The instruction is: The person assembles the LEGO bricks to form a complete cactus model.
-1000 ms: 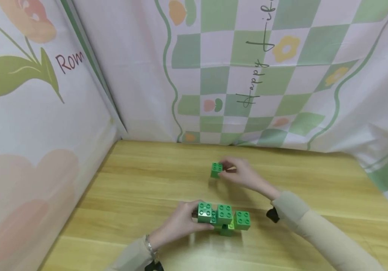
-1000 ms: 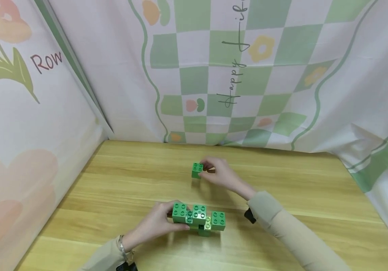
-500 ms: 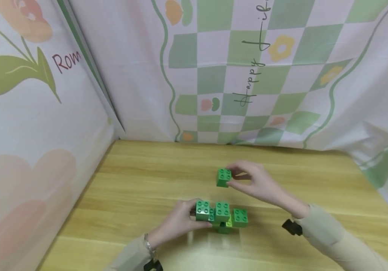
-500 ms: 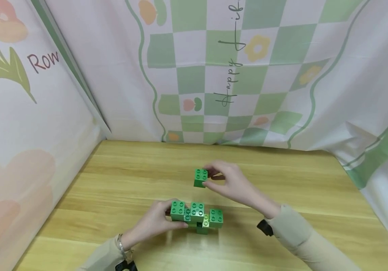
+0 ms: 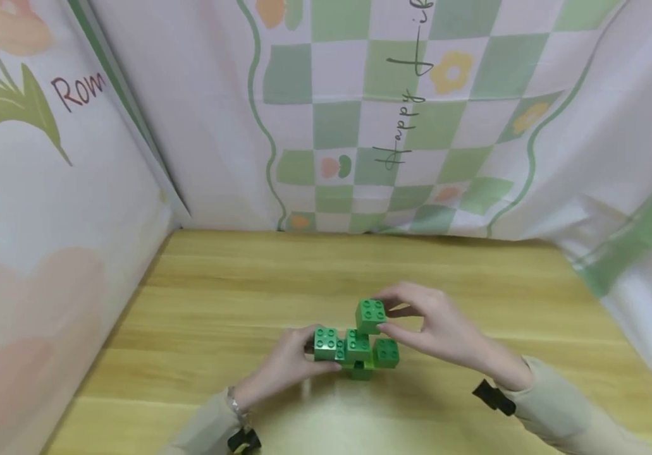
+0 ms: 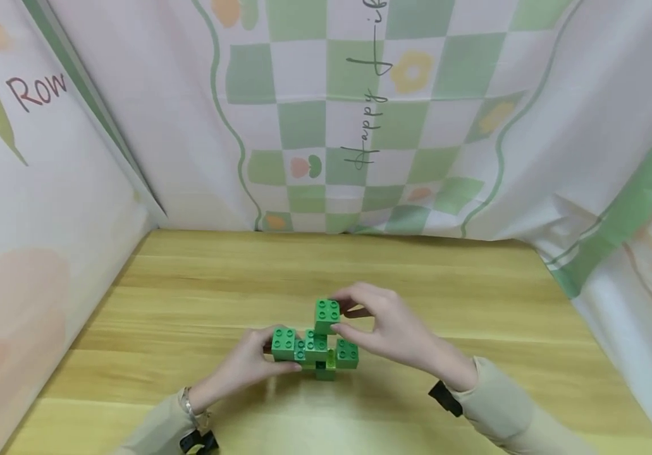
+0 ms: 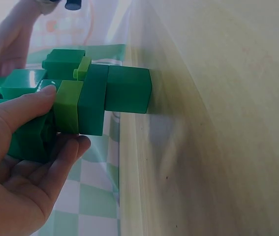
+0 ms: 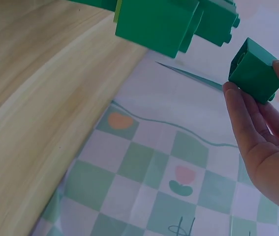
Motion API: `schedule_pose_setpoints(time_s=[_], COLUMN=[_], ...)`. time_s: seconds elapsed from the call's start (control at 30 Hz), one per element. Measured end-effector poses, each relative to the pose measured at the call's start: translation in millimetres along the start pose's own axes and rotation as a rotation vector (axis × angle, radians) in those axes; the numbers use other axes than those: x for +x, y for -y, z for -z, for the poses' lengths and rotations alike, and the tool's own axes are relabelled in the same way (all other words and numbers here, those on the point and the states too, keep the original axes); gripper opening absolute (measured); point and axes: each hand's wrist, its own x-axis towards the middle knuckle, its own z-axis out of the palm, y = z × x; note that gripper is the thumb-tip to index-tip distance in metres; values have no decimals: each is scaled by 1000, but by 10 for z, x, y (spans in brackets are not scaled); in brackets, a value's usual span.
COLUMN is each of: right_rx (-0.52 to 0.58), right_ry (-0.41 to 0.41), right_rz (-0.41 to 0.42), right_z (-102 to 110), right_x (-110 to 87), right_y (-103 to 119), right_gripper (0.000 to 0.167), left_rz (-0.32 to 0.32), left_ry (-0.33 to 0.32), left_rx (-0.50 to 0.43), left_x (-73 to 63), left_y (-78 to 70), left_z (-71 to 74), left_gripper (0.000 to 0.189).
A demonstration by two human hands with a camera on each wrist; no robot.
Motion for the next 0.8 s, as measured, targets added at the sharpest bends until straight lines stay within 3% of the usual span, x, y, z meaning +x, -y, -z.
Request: schedule_pose_setpoints(time_s=[0.2,0.8], right_rx=[-7,-1], right_ry=[-22,26], right_rz=[76,69], right_z=[-41,-110], right_x=[-15,-101], right_y=[47,78], right_gripper=[41,40], left_rz=[-25,-41], left_ry=[-11,-29], left_rx=[48,106], left_x=[-2,4], left_y=[7,-14], left_z=[9,-45], left_gripper=[43,41])
